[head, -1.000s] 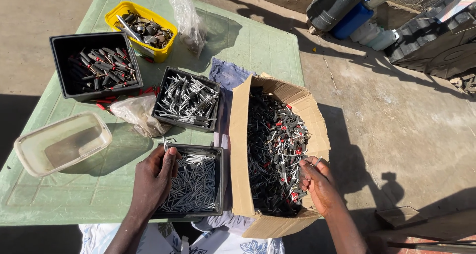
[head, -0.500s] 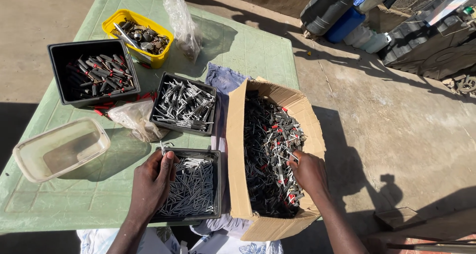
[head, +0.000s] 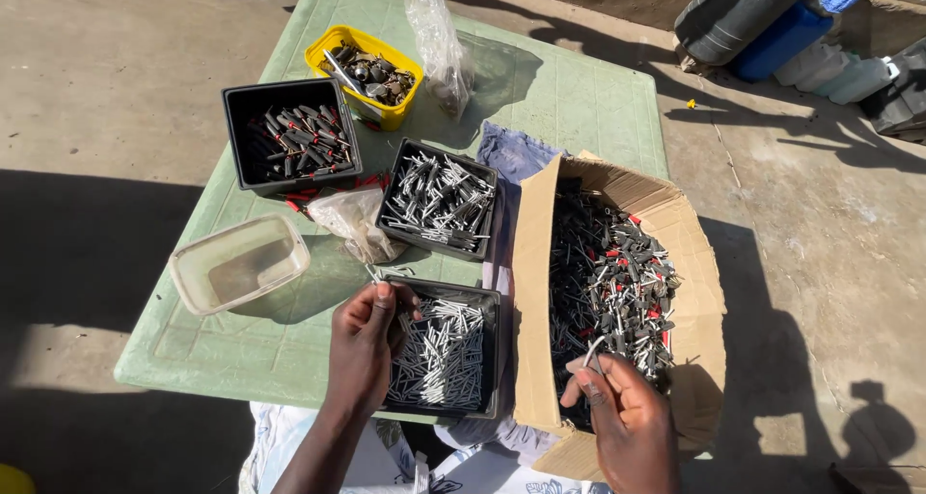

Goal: Sorting small cable clips and metal fasteners from a large box into smaller plastic bins

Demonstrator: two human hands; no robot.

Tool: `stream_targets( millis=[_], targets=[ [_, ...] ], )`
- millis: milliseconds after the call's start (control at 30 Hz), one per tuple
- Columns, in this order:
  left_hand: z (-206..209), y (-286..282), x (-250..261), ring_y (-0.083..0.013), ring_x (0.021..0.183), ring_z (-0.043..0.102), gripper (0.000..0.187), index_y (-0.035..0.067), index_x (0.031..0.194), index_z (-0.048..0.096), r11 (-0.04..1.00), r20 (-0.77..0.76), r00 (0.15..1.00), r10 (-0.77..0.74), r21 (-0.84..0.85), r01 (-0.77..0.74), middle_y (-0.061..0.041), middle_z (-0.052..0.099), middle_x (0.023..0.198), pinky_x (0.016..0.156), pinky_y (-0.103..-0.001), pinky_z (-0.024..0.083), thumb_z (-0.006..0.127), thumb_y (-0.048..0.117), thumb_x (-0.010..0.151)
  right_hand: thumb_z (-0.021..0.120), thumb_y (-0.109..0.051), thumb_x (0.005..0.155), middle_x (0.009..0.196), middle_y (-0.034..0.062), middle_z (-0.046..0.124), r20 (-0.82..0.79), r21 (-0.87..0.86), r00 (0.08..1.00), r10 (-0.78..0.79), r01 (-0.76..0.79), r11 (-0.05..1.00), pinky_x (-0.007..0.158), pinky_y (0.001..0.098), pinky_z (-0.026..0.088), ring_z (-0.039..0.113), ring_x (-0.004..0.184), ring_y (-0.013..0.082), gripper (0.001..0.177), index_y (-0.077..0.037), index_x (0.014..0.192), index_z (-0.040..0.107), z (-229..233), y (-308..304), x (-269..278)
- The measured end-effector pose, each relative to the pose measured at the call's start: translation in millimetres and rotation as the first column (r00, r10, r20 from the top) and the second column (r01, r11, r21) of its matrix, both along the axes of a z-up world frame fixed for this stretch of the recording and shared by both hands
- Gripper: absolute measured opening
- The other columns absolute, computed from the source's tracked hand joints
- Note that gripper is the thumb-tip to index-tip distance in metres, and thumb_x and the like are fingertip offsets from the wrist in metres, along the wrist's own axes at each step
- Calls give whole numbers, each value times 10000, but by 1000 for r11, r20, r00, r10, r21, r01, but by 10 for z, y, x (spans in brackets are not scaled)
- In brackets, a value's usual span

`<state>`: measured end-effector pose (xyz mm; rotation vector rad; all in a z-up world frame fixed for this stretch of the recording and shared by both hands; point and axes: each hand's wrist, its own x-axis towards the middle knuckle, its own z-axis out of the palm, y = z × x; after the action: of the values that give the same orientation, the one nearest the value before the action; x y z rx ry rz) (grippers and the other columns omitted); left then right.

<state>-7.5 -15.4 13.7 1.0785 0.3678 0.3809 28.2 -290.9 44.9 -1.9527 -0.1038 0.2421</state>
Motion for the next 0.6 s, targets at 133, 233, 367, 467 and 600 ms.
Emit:
stream_targets(
  millis=[133,233,367,467,600],
  targets=[
    [-68,-220,-8,-46,396,211,348,76,918,617,926,-6,1000,13,-377,-15,-127,691,685,375,-234,131,546,392,1046,738,-127,866,681,96,871,42,88,998,-55,51,995,756,253,630,776,671,124,187,13,955,826,-305,488,-314],
    [-83,-303,-1,-51,355,199,340,82,953,613,855,-52,998,-20,-519,-10,-143,758,805,382,-240,169,575,410,1029,743,-215,898,588,-7,749,-46,-152,999,-19,12,988,453,267,354,423,444,87,184,-118,940,894,-141,750,-362],
    [4,-344,-63,-41,371,147,360,61,919,609,863,-28,999,-41,-504,22,-197,793,925,378,-228,146,554,398,1032,641,-465,887,891,-186,905,17,-440,997,69,-55,896,719,234,588,832,826,7,278,-255,923,819,-269,781,-291],
    [63,-343,-87,-36,390,145,341,43,902,599,886,3,998,-65,-459,59,-232,798,967,384,-221,132,594,370,999,577,-487,1026,655,-13,275,89,-546,944,319,-221,808,515,304,352,292,551,125,428,-207,731,444,-455,686,-218],
    [83,-349,-112,-40,414,140,400,-1,981,671,927,-16,997,-73,-369,62,-221,809,922,385,-224,124,565,385,1004,591,-509,1019,714,-14,227,-60,-436,937,343,-334,836,548,319,275,273,599,107,458,-187,730,441,-492,645,-201]
  ],
)
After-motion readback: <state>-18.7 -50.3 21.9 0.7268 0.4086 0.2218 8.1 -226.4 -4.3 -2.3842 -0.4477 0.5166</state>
